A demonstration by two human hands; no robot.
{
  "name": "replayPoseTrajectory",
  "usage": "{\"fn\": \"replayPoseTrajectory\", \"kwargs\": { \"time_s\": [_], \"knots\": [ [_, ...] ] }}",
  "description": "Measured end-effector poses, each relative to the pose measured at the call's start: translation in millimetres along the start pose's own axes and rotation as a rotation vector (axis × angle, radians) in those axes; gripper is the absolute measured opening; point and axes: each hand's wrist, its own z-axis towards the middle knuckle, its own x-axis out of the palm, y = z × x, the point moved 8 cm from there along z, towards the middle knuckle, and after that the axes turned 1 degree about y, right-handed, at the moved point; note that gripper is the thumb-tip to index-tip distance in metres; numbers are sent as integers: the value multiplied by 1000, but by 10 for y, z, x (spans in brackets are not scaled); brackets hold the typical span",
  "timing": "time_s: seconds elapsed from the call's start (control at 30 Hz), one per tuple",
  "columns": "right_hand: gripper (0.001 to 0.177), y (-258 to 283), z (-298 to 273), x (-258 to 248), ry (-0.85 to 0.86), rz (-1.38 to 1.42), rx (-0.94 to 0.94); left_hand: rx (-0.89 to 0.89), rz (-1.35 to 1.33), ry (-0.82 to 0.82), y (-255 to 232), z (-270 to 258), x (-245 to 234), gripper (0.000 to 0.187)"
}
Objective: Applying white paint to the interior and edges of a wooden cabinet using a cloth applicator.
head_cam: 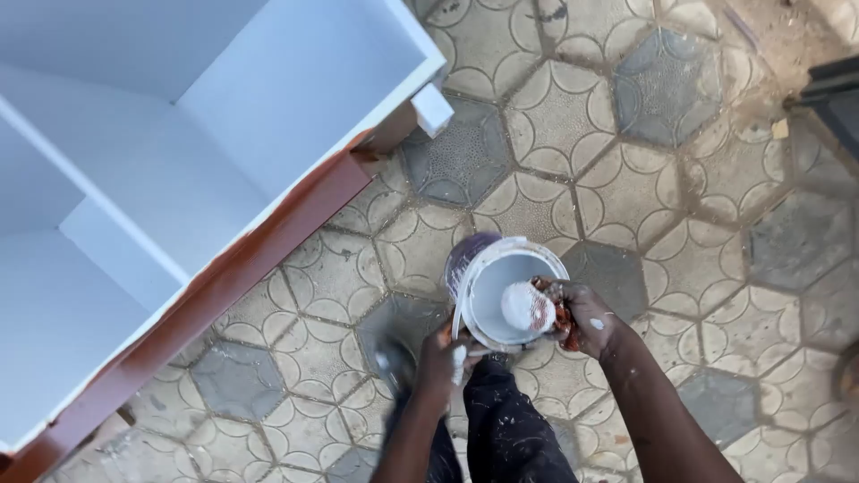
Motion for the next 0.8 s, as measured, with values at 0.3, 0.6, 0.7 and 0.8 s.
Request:
{"fn": "replayPoseTrajectory", "kwargs": {
  "time_s": [0.3,0.6,0.7,0.8],
  "knots": [
    [15,-307,1036,-496,-39,496,-73,-119,84,164,-237,1648,281,61],
    [16,-28,1406,360,-38,942,-386,-304,298,222,-103,2843,-64,58],
    [26,-382,1994,356,66,946,-409,-172,339,76,-89,3336,-1049,56],
    [21,-428,2360,715,335,1116,-462,478,1178,-226,-2089,1162,466,34]
  ]
}}
